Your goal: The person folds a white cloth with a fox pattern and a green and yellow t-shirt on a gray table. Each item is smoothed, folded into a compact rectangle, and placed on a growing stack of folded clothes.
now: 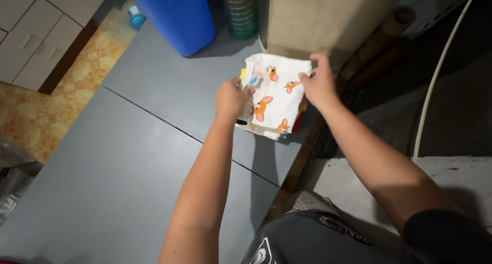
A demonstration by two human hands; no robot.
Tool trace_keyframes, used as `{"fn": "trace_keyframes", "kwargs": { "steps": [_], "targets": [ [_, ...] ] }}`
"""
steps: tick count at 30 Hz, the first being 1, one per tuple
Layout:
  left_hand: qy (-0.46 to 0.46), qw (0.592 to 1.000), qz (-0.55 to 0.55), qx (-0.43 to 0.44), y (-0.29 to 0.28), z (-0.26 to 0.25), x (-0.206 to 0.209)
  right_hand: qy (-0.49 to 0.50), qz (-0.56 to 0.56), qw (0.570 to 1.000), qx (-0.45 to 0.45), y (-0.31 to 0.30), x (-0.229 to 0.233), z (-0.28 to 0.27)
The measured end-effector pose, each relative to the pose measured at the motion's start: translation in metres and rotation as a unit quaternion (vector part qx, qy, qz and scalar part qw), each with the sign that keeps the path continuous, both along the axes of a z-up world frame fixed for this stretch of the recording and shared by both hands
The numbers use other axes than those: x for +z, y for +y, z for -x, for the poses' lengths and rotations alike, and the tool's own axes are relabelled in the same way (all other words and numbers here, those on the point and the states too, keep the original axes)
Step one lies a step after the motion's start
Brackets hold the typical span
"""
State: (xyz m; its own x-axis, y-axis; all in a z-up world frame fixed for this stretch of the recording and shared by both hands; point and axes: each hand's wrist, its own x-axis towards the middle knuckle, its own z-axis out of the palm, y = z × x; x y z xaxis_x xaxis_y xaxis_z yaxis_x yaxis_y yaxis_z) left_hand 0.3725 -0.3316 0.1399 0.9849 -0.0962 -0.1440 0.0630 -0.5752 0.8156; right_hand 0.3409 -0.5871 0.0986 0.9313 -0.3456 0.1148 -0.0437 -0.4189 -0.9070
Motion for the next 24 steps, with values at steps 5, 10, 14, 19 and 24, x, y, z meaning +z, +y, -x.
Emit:
{"fn": "trace_keyframes", "kwargs": {
  "steps": [5, 10, 14, 19, 24],
  "targets": [
    [-0.070, 0.992, -0.052, 0.090, -0.011, 0.016, 0.019, -0.092, 0.081, 0.992, -0.041, 0.022, 0.027, 0.016],
    [-0.179, 0.982, -0.052, 0.041, -0.042, 0.016, -0.018, -0.112, 0.116, 0.985, 0.055, 0.066, 0.039, 0.024],
    [-0.134, 0.964, -0.213, -0.085, -0.057, 0.028, -0.027, 0.030, 0.277, 0.958, 0.071, 0.075, -0.004, 0.027],
    [-0.131, 0.945, -0.265, -0.142, -0.066, 0.036, -0.064, 0.070, 0.298, 0.951, 0.033, 0.061, -0.051, 0.050],
    [-0.082, 0.948, -0.267, -0.151, -0.060, 0.026, -0.045, 0.089, 0.297, 0.950, 0.026, 0.067, -0.049, 0.039]
  ]
}}
